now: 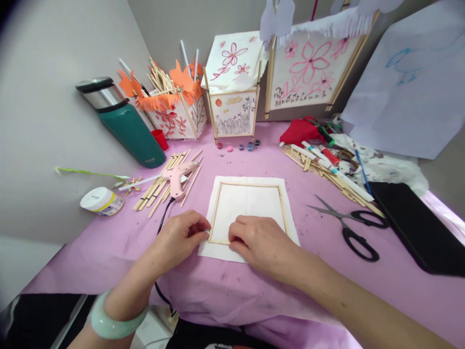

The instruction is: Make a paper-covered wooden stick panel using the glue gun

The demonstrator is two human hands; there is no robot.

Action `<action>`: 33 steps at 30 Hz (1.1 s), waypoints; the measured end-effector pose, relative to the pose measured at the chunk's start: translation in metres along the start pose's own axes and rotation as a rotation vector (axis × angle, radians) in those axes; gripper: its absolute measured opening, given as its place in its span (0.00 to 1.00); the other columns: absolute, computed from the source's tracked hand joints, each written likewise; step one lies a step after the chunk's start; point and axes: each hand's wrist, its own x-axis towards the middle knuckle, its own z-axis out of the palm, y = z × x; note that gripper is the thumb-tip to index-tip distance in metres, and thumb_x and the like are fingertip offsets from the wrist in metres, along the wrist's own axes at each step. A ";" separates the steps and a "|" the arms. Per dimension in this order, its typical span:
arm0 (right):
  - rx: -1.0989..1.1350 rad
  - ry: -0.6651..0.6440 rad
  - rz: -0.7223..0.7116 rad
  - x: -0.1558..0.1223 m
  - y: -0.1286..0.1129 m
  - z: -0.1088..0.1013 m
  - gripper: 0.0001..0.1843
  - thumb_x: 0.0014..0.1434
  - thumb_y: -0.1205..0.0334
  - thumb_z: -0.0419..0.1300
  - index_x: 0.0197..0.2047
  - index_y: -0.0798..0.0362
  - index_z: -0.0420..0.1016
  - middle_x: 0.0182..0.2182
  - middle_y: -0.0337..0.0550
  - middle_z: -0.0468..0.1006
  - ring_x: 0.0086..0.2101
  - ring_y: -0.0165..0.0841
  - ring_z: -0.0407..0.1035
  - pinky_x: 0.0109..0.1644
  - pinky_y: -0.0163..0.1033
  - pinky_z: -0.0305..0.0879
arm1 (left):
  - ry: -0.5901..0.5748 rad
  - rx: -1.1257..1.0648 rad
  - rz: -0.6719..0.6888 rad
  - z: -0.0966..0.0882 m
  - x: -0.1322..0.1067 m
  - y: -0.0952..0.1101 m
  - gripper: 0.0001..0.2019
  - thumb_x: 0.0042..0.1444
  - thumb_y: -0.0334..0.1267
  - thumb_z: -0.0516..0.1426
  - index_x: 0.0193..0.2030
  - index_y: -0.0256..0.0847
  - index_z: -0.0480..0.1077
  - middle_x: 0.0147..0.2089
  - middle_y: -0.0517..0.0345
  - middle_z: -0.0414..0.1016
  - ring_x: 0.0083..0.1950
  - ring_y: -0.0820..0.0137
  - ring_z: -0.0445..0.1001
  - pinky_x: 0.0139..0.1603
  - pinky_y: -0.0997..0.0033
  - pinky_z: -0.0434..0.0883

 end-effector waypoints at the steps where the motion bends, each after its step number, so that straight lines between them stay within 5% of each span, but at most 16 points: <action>1: 0.002 0.005 0.002 0.000 0.000 0.001 0.07 0.60 0.67 0.56 0.31 0.53 0.73 0.31 0.38 0.73 0.31 0.28 0.66 0.36 0.34 0.57 | -0.001 0.004 0.004 0.000 0.000 0.000 0.06 0.49 0.28 0.56 0.33 0.41 0.72 0.32 0.60 0.72 0.34 0.71 0.70 0.36 0.71 0.66; 10: -0.021 -0.008 0.009 0.001 0.001 -0.003 0.06 0.60 0.67 0.56 0.32 0.52 0.73 0.31 0.38 0.74 0.31 0.29 0.66 0.35 0.34 0.57 | -0.021 0.043 0.010 -0.002 -0.009 0.001 0.07 0.50 0.27 0.55 0.33 0.41 0.72 0.35 0.59 0.70 0.36 0.71 0.70 0.37 0.71 0.64; 16: -0.086 0.027 0.050 0.030 -0.006 -0.014 0.07 0.60 0.65 0.56 0.34 0.53 0.75 0.33 0.40 0.76 0.32 0.30 0.68 0.36 0.34 0.58 | -0.008 0.042 -0.008 0.000 -0.019 0.000 0.09 0.51 0.26 0.54 0.36 0.42 0.72 0.38 0.59 0.69 0.36 0.72 0.69 0.38 0.71 0.65; 26: -0.016 -0.063 -0.321 0.056 0.006 0.002 0.10 0.62 0.67 0.54 0.38 0.51 0.76 0.34 0.37 0.74 0.34 0.26 0.67 0.37 0.31 0.57 | -0.006 -0.006 0.004 0.001 -0.027 -0.002 0.08 0.53 0.26 0.54 0.36 0.42 0.72 0.39 0.59 0.69 0.36 0.73 0.70 0.38 0.72 0.65; 33: 0.006 -0.050 -0.430 0.060 0.015 0.002 0.11 0.63 0.67 0.53 0.37 0.50 0.77 0.32 0.37 0.71 0.31 0.26 0.64 0.34 0.31 0.55 | -0.025 -0.016 0.034 0.001 -0.024 -0.005 0.09 0.53 0.25 0.55 0.36 0.43 0.73 0.40 0.59 0.69 0.38 0.72 0.70 0.40 0.71 0.65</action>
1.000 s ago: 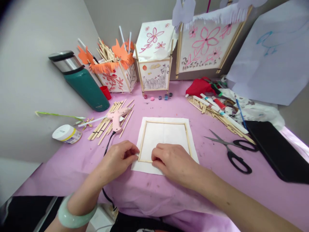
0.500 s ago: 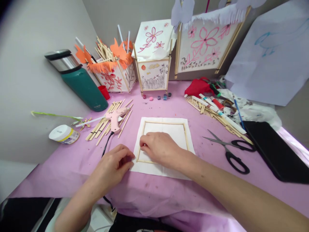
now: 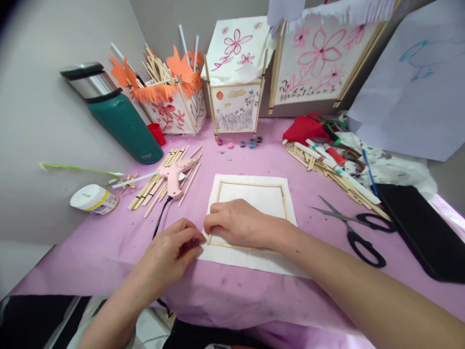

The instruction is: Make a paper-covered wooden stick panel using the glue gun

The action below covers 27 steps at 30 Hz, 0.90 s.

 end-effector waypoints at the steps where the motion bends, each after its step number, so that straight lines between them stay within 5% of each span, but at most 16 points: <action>1: 0.001 0.000 -0.006 0.000 0.001 0.000 0.11 0.63 0.67 0.53 0.37 0.50 0.77 0.31 0.37 0.71 0.30 0.25 0.64 0.34 0.31 0.55 | -0.004 -0.002 0.001 0.000 0.000 0.000 0.10 0.53 0.25 0.55 0.36 0.43 0.73 0.40 0.59 0.69 0.38 0.72 0.70 0.40 0.71 0.65; 13: 0.088 -0.018 0.023 -0.001 0.000 -0.006 0.10 0.63 0.68 0.52 0.39 0.51 0.75 0.35 0.38 0.73 0.34 0.27 0.66 0.39 0.32 0.58 | -0.026 -0.010 -0.006 -0.003 0.002 0.002 0.08 0.54 0.26 0.54 0.35 0.41 0.72 0.39 0.60 0.69 0.38 0.73 0.69 0.39 0.72 0.64; 20: 0.068 -0.068 0.214 -0.035 -0.017 -0.019 0.06 0.61 0.60 0.58 0.35 0.53 0.71 0.32 0.38 0.73 0.31 0.28 0.65 0.35 0.34 0.57 | -0.008 -0.005 -0.006 0.000 0.000 0.004 0.06 0.55 0.27 0.54 0.32 0.41 0.71 0.37 0.61 0.68 0.37 0.73 0.68 0.39 0.71 0.63; 27: -0.033 -0.023 0.313 -0.056 -0.026 -0.006 0.05 0.60 0.61 0.58 0.34 0.54 0.70 0.31 0.39 0.72 0.30 0.28 0.64 0.34 0.35 0.55 | 0.008 0.033 -0.027 0.006 0.000 0.006 0.06 0.55 0.28 0.54 0.32 0.41 0.70 0.38 0.61 0.68 0.36 0.72 0.67 0.37 0.70 0.63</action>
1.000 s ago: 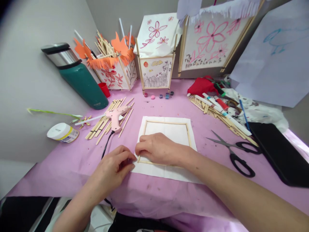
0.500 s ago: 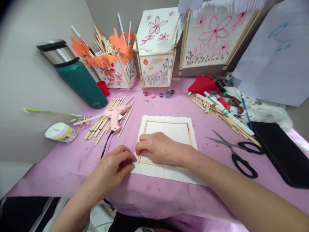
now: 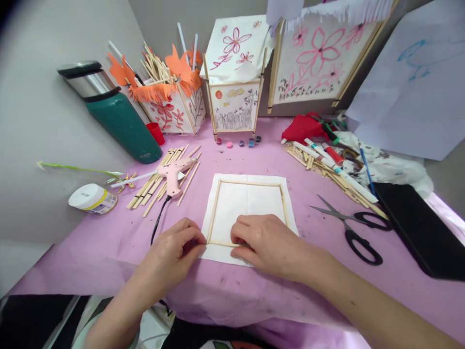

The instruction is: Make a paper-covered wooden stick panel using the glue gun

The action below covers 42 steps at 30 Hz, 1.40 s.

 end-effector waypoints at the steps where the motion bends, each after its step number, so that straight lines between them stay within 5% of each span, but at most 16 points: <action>1: -0.005 0.011 -0.003 0.000 0.000 0.001 0.05 0.60 0.62 0.57 0.34 0.54 0.70 0.31 0.39 0.72 0.29 0.28 0.64 0.34 0.35 0.55 | 0.001 0.004 -0.001 0.000 0.000 0.000 0.06 0.55 0.29 0.54 0.32 0.41 0.70 0.38 0.61 0.68 0.36 0.72 0.67 0.37 0.70 0.63; 42: -0.006 0.039 -0.028 0.000 0.000 0.007 0.07 0.61 0.66 0.53 0.31 0.55 0.68 0.29 0.40 0.70 0.29 0.28 0.62 0.34 0.35 0.54 | 0.088 -0.001 -0.050 0.005 -0.001 0.006 0.06 0.54 0.31 0.54 0.30 0.41 0.72 0.37 0.59 0.69 0.33 0.73 0.68 0.30 0.74 0.62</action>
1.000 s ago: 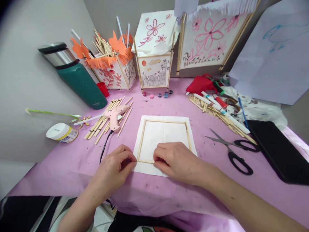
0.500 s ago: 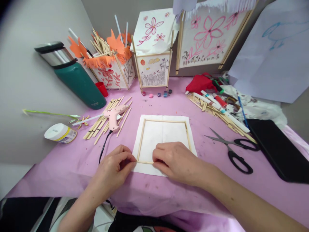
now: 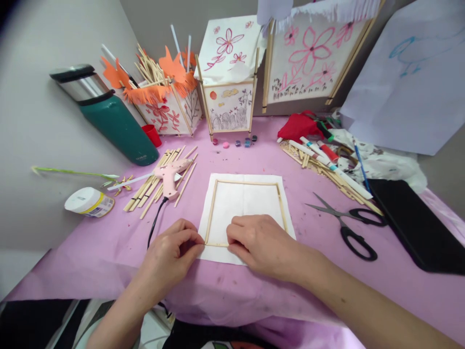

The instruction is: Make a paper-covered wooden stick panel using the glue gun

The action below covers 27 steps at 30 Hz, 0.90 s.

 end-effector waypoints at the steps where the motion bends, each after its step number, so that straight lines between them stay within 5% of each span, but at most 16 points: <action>1: 0.000 0.002 -0.002 0.000 0.000 0.000 0.07 0.61 0.66 0.53 0.31 0.55 0.68 0.30 0.40 0.70 0.29 0.28 0.62 0.34 0.35 0.54 | -0.003 0.002 0.001 0.000 0.000 0.000 0.06 0.54 0.31 0.54 0.30 0.41 0.72 0.37 0.59 0.69 0.33 0.73 0.68 0.30 0.73 0.62; 27: -0.003 0.107 0.040 -0.007 -0.007 0.008 0.06 0.61 0.64 0.55 0.32 0.55 0.69 0.31 0.40 0.71 0.31 0.29 0.63 0.36 0.35 0.55 | 0.001 0.129 0.121 0.004 -0.002 -0.005 0.10 0.59 0.33 0.50 0.31 0.41 0.70 0.38 0.56 0.70 0.33 0.71 0.71 0.36 0.71 0.67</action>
